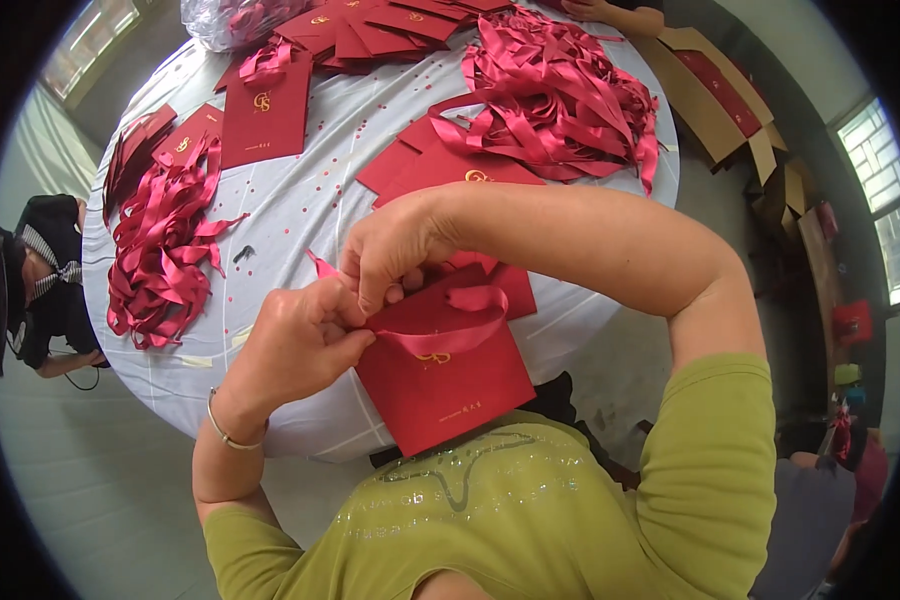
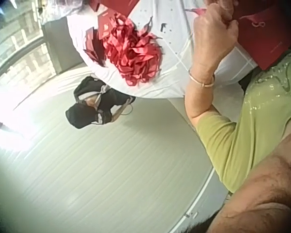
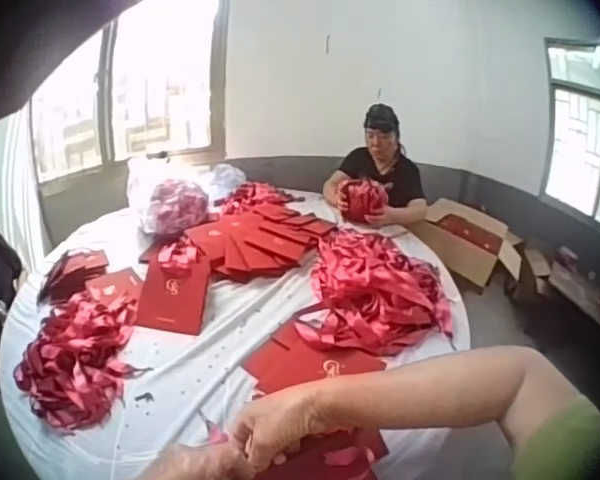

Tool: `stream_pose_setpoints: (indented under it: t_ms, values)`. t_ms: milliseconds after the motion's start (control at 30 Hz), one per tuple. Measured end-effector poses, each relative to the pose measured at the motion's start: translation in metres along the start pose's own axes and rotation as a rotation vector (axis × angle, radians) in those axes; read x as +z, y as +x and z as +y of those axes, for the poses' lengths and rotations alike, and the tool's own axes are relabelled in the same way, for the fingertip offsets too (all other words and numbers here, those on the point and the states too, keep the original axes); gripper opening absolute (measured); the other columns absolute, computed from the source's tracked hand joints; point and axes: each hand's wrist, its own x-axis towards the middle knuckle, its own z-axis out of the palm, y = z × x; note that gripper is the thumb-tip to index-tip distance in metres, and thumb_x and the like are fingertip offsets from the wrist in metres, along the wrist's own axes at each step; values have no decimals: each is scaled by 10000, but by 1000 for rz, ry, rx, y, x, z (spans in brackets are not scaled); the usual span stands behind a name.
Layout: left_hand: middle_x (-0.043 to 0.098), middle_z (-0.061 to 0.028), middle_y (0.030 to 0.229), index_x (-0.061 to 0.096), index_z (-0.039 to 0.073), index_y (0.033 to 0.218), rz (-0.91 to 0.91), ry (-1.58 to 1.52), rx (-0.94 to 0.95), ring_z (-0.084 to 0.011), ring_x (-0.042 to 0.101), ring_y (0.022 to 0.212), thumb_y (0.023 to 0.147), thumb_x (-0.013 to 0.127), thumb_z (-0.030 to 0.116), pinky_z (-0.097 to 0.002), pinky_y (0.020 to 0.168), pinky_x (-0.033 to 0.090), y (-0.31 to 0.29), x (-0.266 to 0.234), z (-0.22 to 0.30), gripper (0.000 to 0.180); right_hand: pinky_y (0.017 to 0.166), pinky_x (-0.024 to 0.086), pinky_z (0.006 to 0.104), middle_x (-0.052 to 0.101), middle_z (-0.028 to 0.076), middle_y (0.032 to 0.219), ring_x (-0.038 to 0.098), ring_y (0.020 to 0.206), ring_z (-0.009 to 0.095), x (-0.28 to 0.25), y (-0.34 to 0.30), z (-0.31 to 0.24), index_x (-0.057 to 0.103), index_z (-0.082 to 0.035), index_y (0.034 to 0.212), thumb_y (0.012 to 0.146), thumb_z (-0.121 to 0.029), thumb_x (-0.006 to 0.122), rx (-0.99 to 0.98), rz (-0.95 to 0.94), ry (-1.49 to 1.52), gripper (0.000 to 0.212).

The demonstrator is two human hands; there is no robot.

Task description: The person assembles paper gift bags by threading ribbon handles through the bags and folding them by hand.

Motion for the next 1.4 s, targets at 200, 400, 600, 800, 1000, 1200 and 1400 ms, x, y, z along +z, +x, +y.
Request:
stream_pose_setpoints:
  t_ms: [200,400,600,800,1000,1200,1400]
  values:
    - [641,-90,630,584,31,777,-100,21,-4,-174,650,542,707,792,39,-289,519,496,-1,10,6,219,488,344,230,596,-2,694,517,596,80,9,3,7,703,-65,929,758,-125,736,24,-27,45,185]
    - [637,-101,615,610,32,790,-73,33,72,-202,656,543,707,790,43,-308,520,505,-5,10,13,199,498,362,239,600,6,694,513,589,87,16,2,16,695,-51,945,711,-86,767,42,8,162,247]
    - [644,-161,681,578,39,854,-140,54,18,-357,664,658,745,737,105,-430,583,528,-7,8,16,204,493,386,242,591,19,673,531,590,103,33,-3,16,660,-35,908,679,-39,782,3,190,247,260]
    - [647,-163,689,548,26,899,-126,-25,-72,-360,666,666,761,730,71,-426,579,520,-4,8,18,233,518,453,271,614,52,751,593,624,131,28,0,21,610,-14,887,697,-23,767,-164,505,243,246]
    - [656,-151,680,557,14,869,-150,-69,-76,-334,673,656,759,718,32,-394,570,520,0,13,11,196,670,515,300,642,71,795,619,753,138,-9,30,18,594,13,894,753,2,667,-564,991,-169,159]
    - [688,-126,699,604,-4,905,-153,-24,-30,-199,699,625,747,750,-13,-297,540,511,0,10,6,215,666,525,315,664,106,793,659,737,185,-5,33,25,606,13,921,794,-54,703,-606,1002,-178,173]
    - [682,-82,693,668,-5,780,-110,-2,27,-157,667,612,748,761,19,-275,517,480,2,-9,2,102,679,495,276,674,62,817,614,742,101,13,-34,34,668,4,923,884,-151,693,-595,1126,-289,162]
